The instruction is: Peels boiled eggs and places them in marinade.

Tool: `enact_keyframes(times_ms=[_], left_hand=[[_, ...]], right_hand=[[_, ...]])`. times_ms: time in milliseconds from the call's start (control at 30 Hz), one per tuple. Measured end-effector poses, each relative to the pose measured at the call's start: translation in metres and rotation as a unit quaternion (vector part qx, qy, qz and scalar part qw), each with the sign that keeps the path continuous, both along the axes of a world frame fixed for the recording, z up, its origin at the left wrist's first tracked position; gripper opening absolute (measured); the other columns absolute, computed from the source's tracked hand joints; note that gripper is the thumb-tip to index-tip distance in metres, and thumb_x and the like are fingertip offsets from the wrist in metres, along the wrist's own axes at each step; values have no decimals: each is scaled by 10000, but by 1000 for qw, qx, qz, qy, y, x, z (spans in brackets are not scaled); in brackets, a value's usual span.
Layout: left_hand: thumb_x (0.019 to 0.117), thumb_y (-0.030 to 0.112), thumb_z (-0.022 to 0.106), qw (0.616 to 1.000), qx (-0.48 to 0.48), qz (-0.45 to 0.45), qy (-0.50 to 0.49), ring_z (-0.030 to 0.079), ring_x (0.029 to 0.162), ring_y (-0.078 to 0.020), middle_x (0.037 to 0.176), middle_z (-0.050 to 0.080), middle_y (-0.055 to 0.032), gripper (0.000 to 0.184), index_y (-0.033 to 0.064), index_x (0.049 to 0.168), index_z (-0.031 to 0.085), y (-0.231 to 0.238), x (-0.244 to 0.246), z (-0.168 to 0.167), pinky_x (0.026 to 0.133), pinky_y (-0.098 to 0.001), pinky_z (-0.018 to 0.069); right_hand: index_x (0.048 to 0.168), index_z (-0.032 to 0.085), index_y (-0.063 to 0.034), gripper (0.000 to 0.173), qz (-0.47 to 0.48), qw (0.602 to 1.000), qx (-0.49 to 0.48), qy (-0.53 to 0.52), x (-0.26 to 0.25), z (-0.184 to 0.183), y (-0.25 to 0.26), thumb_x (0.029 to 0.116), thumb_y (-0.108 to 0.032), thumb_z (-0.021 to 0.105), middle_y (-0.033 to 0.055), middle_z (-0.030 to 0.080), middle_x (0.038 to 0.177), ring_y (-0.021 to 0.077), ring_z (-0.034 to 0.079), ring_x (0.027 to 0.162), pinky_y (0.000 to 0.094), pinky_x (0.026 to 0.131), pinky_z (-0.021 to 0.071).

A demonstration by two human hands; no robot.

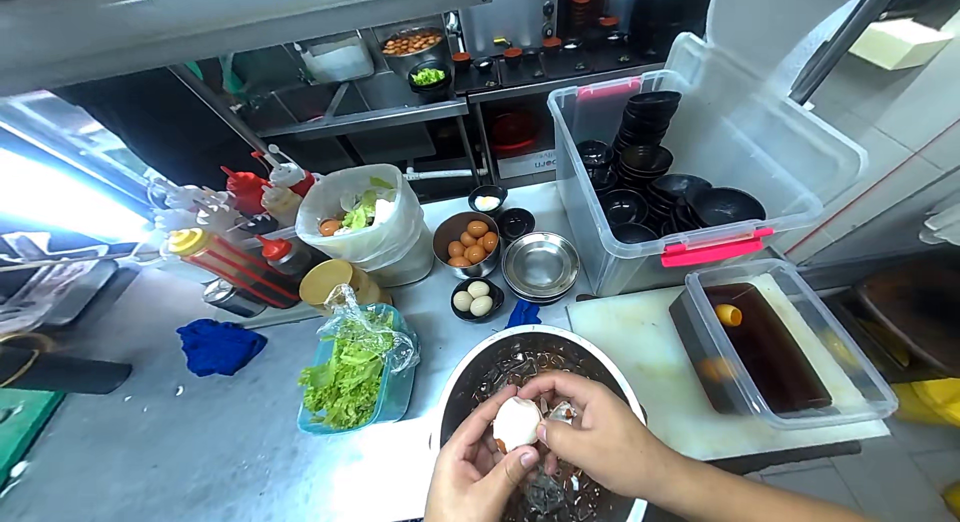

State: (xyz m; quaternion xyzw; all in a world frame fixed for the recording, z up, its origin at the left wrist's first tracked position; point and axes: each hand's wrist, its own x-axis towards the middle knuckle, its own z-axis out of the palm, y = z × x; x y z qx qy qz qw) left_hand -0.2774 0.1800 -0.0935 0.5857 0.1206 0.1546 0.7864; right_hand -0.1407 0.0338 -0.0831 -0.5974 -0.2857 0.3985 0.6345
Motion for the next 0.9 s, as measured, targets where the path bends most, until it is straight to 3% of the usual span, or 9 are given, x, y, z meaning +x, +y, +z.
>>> enact_keyframes(times_ms=[200, 333, 433, 500, 567, 600, 700, 900], left_hand=[[885, 34, 770, 999, -15, -26, -18, 720, 866, -221, 1292, 649, -196, 644, -75, 1446, 475, 3, -2, -2, 696, -348, 640], [828, -39, 797, 999, -1, -25, -26, 681, 1099, -280, 1410, 533, -208, 729, -81, 1463, 441, 4, 0, -6, 907, -412, 628], [810, -105, 762, 1000, 24, 13, 7, 702, 1003, -263, 1324, 579, -211, 702, -100, 1434, 439, 0, 1, -2, 808, -380, 648], [830, -109, 747, 1000, 21, 12, 2, 717, 943, -249, 1280, 629, -211, 682, -103, 1432, 425, -2, 1, -1, 745, -361, 647], [834, -100, 749, 1000, 25, 10, 0, 723, 958, -246, 1286, 632, -206, 671, -97, 1426, 433, -3, 1, 0, 765, -357, 650], [834, -93, 752, 999, 34, 12, 4, 722, 985, -251, 1303, 627, -203, 664, -94, 1423, 445, -4, 0, 0, 798, -361, 649], [840, -76, 758, 998, 63, 18, 10, 717, 1035, -265, 1332, 619, -205, 654, -99, 1422, 462, -5, 1, -2, 859, -375, 644], [868, -59, 744, 998, 64, 15, 12, 729, 951, -261, 1277, 646, -208, 631, -122, 1425, 453, -7, 1, 0, 805, -380, 653]], right_hand=[[1199, 683, -98, 277, -11, 1000, -10, -22, 2, 0, 1, 939, -78, 589, 38, 687, 1057, 133, 689, 738, 305, 594, 614], [1181, 669, -100, 251, -11, 1000, -15, -18, 0, 4, 2, 958, -73, 557, 32, 681, 1003, 118, 672, 702, 288, 569, 598], [1213, 652, -89, 261, 1, 1000, -7, -18, 0, 1, 2, 981, -116, 535, 38, 652, 1016, 122, 658, 716, 290, 585, 592], [1266, 624, -86, 304, 21, 999, 0, -28, 1, -3, 3, 986, -204, 620, 49, 644, 1063, 130, 667, 782, 294, 639, 601], [1280, 613, -92, 356, 32, 999, -6, -43, 1, -5, 3, 970, -254, 678, 50, 648, 1139, 126, 672, 917, 298, 755, 601], [1263, 621, -93, 343, 30, 998, -10, -48, 0, -6, 3, 966, -253, 684, 49, 651, 1145, 122, 676, 928, 298, 763, 605], [1248, 645, -98, 309, 30, 998, -24, -50, 1, -3, 2, 963, -215, 674, 46, 664, 1160, 118, 699, 877, 299, 731, 628], [1265, 648, -90, 308, 40, 998, -30, -26, 3, 3, -1, 962, -142, 643, 43, 664, 1212, 116, 711, 831, 298, 711, 638]])
